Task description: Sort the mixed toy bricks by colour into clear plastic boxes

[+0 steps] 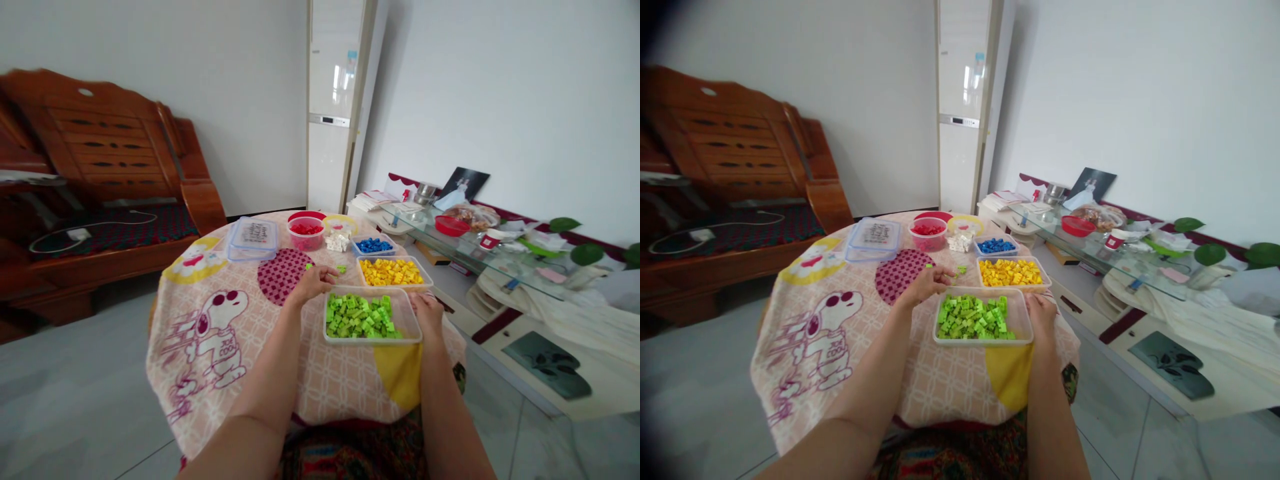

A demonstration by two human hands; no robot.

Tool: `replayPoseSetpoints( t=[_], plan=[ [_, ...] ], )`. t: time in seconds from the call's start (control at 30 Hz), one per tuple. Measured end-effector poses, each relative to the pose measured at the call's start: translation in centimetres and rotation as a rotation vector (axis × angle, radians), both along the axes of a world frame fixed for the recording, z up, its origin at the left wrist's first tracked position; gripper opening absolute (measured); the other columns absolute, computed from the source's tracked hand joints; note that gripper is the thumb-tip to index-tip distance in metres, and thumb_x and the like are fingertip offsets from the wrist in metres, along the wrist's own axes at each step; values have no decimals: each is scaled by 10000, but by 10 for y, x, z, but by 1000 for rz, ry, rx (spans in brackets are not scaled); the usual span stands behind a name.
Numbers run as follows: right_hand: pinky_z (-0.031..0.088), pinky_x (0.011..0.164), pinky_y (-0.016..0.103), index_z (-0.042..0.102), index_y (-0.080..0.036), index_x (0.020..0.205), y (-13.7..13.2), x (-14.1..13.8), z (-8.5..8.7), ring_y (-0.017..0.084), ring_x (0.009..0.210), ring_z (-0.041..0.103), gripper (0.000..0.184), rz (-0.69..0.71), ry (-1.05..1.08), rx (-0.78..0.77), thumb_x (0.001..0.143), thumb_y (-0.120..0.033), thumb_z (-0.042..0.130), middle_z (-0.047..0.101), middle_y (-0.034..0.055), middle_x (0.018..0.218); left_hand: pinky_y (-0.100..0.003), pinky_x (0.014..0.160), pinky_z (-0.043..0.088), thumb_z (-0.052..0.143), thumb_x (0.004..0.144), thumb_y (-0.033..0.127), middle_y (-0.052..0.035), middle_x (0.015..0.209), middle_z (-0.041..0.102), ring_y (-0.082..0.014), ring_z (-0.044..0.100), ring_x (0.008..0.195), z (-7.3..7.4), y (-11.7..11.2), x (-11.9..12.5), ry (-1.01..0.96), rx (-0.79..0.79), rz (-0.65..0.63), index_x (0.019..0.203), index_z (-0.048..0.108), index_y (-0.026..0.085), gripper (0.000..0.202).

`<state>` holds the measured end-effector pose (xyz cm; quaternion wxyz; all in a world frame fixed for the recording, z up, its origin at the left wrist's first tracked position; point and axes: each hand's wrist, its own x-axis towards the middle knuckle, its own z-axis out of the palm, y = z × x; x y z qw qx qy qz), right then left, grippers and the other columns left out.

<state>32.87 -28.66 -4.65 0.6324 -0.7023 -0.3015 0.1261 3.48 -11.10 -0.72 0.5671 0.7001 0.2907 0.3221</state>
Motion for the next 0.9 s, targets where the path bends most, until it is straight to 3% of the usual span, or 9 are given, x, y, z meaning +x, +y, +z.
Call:
replayPoseSetpoints(
  t=[0.13,0.23,0.33,0.43,0.57,0.9],
  plan=[
    [501,655,340,748,-182,679,11,-14,1,239,678,649,343,18,-158,-19,685,-500,621,740,71,695,-184,526,385,684,571,139,-25,742,698,-93,576,583,2,2,-13,0,-12,9,1002,729,103,434],
    [471,627,330,749,-167,691,15,-18,3,229,654,620,394,35,-162,-42,707,-523,581,729,69,680,-205,545,408,699,669,272,-28,730,698,-104,578,579,-5,7,-17,-4,7,50,988,738,107,361],
    [439,609,313,725,-162,683,15,-16,1,211,638,583,427,56,-192,-60,727,-547,548,684,47,635,-222,553,421,653,743,334,-10,658,676,-115,563,546,-15,12,-13,50,115,203,926,758,127,296],
    [401,590,305,655,-184,622,16,-14,-1,193,612,533,430,39,-215,-69,740,-574,518,600,15,570,-233,618,459,663,732,287,-16,678,715,-144,616,616,-24,15,-7,173,254,274,840,785,154,211],
    [346,574,306,539,-221,549,17,-16,-1,171,584,460,425,13,-232,-68,756,-589,492,484,-10,527,-257,736,508,711,704,249,-43,826,788,-190,682,775,-29,14,-2,265,315,225,867,813,183,203],
    [329,568,307,498,-235,524,18,-16,1,170,587,446,429,-7,-269,-104,763,-591,492,444,-13,512,-254,718,506,716,724,231,-62,863,788,-190,686,766,-32,11,-4,250,382,193,896,815,180,205]
  ],
)
